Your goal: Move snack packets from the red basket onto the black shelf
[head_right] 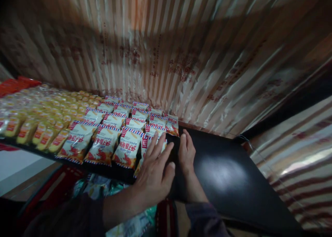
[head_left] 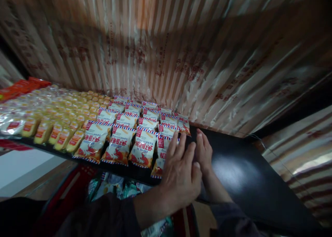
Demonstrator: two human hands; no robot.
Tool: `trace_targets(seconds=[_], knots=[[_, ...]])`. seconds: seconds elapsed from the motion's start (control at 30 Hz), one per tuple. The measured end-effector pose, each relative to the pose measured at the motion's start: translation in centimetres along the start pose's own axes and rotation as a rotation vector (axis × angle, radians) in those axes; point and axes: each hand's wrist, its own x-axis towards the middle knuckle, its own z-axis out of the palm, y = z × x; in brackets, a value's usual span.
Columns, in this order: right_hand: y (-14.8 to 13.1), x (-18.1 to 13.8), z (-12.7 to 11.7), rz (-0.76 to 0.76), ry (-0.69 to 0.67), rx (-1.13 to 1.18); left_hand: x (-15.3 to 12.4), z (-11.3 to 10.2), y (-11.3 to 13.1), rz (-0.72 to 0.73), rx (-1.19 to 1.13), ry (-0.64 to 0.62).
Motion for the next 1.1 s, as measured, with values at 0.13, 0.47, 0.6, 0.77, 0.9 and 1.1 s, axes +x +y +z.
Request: trace_targets(seconds=[0.13, 0.47, 0.6, 0.77, 0.9, 1.1], knots=[[-5.1, -0.8, -0.2, -0.148, -0.018, -0.016, 0.4, -5.2, -4.2, -0.073, 0.225, 0.1], [-13.9, -1.0, 11.1, -0.56, -0.385, -0.32, -0.3, -15.7, -16.4, -0.107, 0.675, 0.315], [-16.6, -1.6, 15.5, -0.576, -0.524, -0.594, -2.3, -17.1, -18.7, -0.027, 0.73, 0.368], [-19.4, -3.3, 18.5, -0.594, -0.581, -0.709, -4.1, -17.3, -19.2, 0.004, 0.725, 0.364], [-21.0, -4.0, 19.8, -0.595, -0.644, -0.726, -4.9, -16.8, -19.6, 0.042, 0.687, 0.302], [-22.4, -3.2, 22.4, -0.629, -0.697, -0.706, -4.6, -16.8, -19.9, 0.038, 0.656, 0.289]])
